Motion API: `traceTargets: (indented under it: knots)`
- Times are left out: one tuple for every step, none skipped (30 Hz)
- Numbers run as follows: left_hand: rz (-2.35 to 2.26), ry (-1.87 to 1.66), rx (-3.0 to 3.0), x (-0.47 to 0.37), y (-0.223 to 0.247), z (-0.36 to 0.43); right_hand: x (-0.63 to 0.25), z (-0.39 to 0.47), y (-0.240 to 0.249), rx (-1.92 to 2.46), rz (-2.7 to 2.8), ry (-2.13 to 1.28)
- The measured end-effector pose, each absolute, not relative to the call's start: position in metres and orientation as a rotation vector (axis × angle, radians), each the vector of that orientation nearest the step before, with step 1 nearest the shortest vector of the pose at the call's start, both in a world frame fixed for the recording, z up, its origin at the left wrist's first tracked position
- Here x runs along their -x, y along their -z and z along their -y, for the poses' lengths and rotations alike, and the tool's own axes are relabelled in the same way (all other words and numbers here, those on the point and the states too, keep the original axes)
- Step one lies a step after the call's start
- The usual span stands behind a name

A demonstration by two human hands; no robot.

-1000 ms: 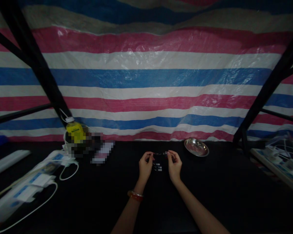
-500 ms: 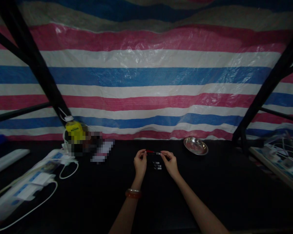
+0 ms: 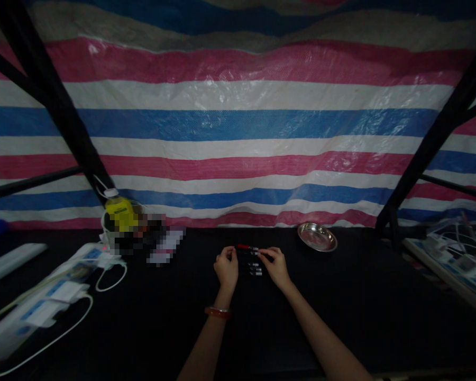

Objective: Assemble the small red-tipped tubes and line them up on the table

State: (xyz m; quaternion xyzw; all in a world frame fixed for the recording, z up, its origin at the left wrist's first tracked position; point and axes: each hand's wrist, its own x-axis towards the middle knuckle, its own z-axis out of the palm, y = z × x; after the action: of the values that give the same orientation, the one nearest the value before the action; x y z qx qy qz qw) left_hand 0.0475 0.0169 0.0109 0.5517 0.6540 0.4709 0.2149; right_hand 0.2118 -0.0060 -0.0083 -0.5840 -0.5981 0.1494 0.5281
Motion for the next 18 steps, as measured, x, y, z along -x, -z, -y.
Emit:
traceTargets:
  knots:
    - [-1.839,-1.283,-1.542,-0.048,-0.012,-0.016,-0.212,0.007,0.007,1.407,1.449,-0.344]
    - [-1.859,-1.259,-1.556,-0.048,-0.014,-0.015,-0.211,0.007,0.005,1.419,1.472,-0.332]
    - [-1.877,-1.237,-1.568,-0.048,-0.015,-0.014,-0.211,0.008,0.004,1.434,1.494,-0.319]
    - [-1.897,-1.217,-1.579,-0.048,-0.016,-0.013,-0.211,0.009,0.002,1.455,1.51,-0.304]
    - [-1.917,-1.199,-1.589,-0.048,-0.018,-0.012,-0.211,0.01,0.001,1.481,1.519,-0.286]
    - [-1.937,-1.183,-1.6,-0.048,-0.019,-0.011,-0.211,0.011,0.0,1.511,1.521,-0.269]
    - [-1.955,-1.166,-1.612,-0.048,-0.02,-0.01,-0.211,0.012,0.0,1.539,1.519,-0.253]
    - [-1.974,-1.149,-1.625,-0.048,-0.021,-0.01,-0.212,0.012,0.0,1.564,1.518,-0.24]
    - [-1.991,-1.133,-1.64,-0.048,-0.021,-0.009,-0.212,0.012,0.0,1.584,1.519,-0.231]
    - [-2.004,-1.118,-1.656,-0.048,-0.022,-0.009,-0.212,0.012,0.0,1.6,1.521,-0.225]
    - [-2.014,-1.104,-1.671,-0.049,-0.022,-0.008,-0.212,0.012,0.001,1.612,1.526,-0.223]
    - [-2.022,-1.091,-1.68,-0.049,-0.023,-0.008,-0.211,0.012,0.001,1.622,1.531,-0.223]
    - [-2.028,-1.078,-1.684,-0.049,-0.023,-0.008,-0.211,0.012,0.002,1.629,1.538,-0.226]
    - [-2.031,-1.068,-1.684,-0.049,-0.024,-0.008,-0.211,0.013,0.002,1.631,1.546,-0.229]
    - [-2.031,-1.062,-1.681,-0.049,-0.024,-0.008,-0.21,0.013,0.002,1.63,1.552,-0.231]
    - [-2.031,-1.059,-1.677,-0.049,-0.024,-0.008,-0.21,0.013,0.001,1.625,1.554,-0.231]
    - [-2.031,-1.061,-1.672,-0.049,-0.024,-0.008,-0.21,0.013,0.001,1.617,1.549,-0.229]
    - [-2.028,-1.067,-1.671,-0.049,-0.024,-0.008,-0.21,0.013,0.0,1.606,1.535,-0.222]
